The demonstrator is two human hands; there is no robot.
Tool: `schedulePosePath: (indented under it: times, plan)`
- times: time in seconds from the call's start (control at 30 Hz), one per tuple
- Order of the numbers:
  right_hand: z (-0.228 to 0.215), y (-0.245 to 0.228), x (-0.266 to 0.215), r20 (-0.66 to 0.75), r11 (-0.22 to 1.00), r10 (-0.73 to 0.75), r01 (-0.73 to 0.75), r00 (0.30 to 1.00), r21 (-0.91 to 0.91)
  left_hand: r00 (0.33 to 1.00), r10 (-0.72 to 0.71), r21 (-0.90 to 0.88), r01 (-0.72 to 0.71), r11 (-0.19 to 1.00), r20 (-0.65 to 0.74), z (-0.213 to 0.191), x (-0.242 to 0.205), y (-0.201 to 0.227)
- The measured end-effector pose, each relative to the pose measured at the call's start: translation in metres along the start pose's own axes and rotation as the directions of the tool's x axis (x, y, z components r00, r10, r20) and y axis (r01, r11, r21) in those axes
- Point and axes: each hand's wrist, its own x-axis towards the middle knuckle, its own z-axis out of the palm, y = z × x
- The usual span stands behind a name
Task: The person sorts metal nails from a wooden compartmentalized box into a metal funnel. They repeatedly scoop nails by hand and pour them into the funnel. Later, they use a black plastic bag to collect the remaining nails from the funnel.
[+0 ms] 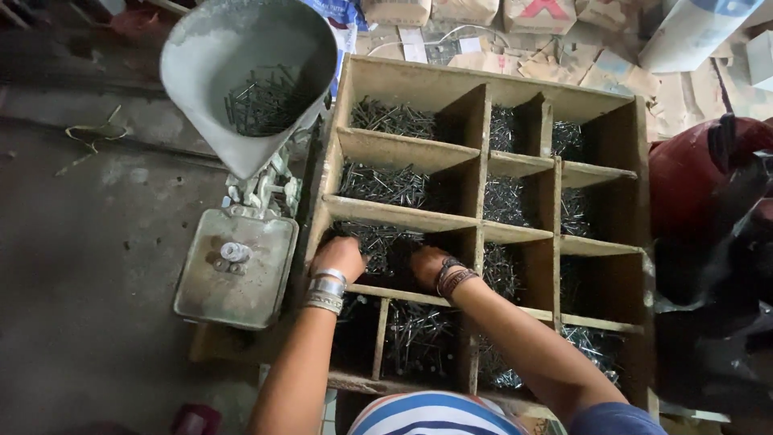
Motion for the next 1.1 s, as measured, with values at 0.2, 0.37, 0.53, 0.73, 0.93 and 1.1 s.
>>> schedulePosePath:
  times: [0.2, 0.37, 0.53, 0.73, 0.93, 1.1]
  plan:
    - [0.021, 0.004, 0.018, -0.035, 0.973, -0.134, 0.125, 0.99, -0.195, 1.0, -0.007, -0.021, 0.007, 1.0, 0.001, 0.003, 0.002, -0.001]
    - [-0.005, -0.003, -0.01, -0.12, 0.985, -0.146, 0.133, 0.982, -0.108, 1.0, 0.0, -0.029, 0.0, 1.0, -0.004, 0.0, 0.001, 0.0]
    - [-0.091, -0.037, -0.054, -0.035, 0.995, -0.053, 0.055, 0.998, 0.079, 1.0, -0.001, -0.03, 0.001, 1.0, 0.002, -0.003, -0.002, 0.0]
    - [-0.125, -0.044, -0.073, -0.286, 0.963, -0.1, 0.165, 0.953, 0.213, 0.999, 0.008, -0.032, -0.009, 0.999, -0.039, 0.026, 0.024, -0.016]
    - [-0.194, -0.054, -0.091, -0.447, 0.896, -0.206, 0.351, 0.871, 0.272, 0.997, 0.069, -0.102, -0.073, 0.992, -0.04, 0.011, 0.014, -0.012]
    - [-0.273, -0.076, -0.11, -0.567, 0.796, -0.298, 0.527, 0.768, 0.296, 0.997, 0.062, -0.116, -0.066, 0.991, -0.039, 0.003, 0.006, -0.011]
